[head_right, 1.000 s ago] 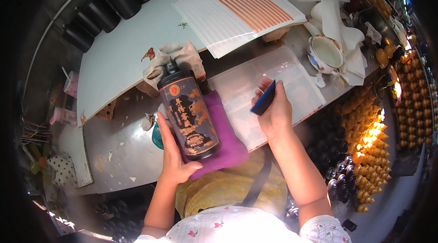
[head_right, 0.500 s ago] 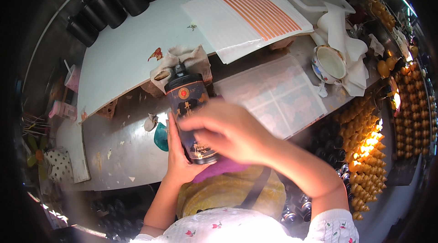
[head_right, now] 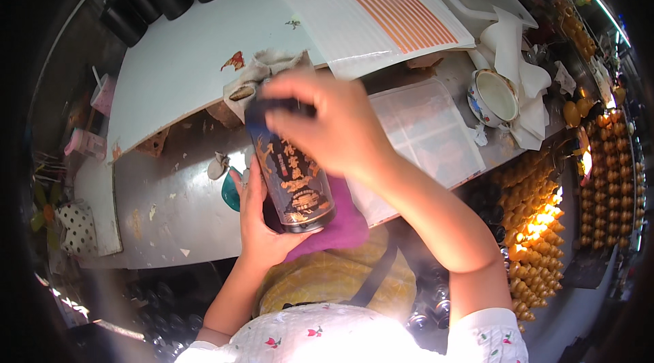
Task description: The person applies decorative paper labels to cylindrical black containers. They hold the container in one hand and use a small blue tool to smooth the label onto the surface, ensuring it adheres properly. The person handles the containers one at a time, rotating them to apply the labels and occasionally placing them on a nearby surface.
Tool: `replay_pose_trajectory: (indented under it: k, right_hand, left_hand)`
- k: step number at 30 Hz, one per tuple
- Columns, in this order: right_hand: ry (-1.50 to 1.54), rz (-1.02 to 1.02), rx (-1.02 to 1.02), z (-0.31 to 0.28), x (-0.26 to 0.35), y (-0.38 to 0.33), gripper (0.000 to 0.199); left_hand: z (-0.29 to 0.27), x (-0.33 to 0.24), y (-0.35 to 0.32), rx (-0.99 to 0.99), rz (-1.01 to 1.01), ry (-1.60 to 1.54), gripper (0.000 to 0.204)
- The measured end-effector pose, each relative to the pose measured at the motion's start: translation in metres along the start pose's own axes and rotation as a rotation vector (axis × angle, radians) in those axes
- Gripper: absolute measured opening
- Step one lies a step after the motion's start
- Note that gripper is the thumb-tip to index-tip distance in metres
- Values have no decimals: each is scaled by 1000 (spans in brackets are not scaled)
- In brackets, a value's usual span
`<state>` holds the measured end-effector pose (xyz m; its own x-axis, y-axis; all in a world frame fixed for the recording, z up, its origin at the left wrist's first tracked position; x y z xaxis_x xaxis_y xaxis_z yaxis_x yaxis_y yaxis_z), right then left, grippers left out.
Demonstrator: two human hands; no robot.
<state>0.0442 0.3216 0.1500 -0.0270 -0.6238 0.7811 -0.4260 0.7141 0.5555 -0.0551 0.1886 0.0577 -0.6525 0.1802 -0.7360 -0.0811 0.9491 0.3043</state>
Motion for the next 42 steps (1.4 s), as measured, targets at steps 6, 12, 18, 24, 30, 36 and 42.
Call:
replay_pose_trajectory:
  k: [6,12,18,24,30,36,42]
  right_hand:
    - [-348,-550,505,43,85,-90,16]
    - [-146,-134,251,37,22,32,20]
    - [-368,-639,633,67,96,-75,22]
    - [-438,-624,268,43,87,1,27]
    - [-270,-286,511,49,78,-70,25]
    - [-159,-62,299,28,65,-109,27]
    - [344,454,-166,12,5,-108,22]
  left_hand:
    - [-7,12,-16,-190,-60,-355,144]
    - [-6,3,-18,-236,10,-260,158]
    - [-9,7,-20,-249,54,-215,154]
    - [-11,4,-18,-357,51,-295,152]
    - [-13,8,-21,-325,20,-264,149]
    - [-1,21,-20,-206,-16,-244,136]
    - [-2,6,-8,29,20,9,129]
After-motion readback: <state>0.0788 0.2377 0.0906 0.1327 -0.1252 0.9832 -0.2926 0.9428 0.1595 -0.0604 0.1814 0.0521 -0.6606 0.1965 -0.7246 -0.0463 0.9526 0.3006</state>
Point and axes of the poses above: each hand's wrist, its own y-axis towards the middle knuckle, its own z-axis out of the palm, x = y × z, the point moved 10 cm from there along y, towards the middle knuckle, and after that the axes turned 4 degrees about -z, right-handed, at the moved point
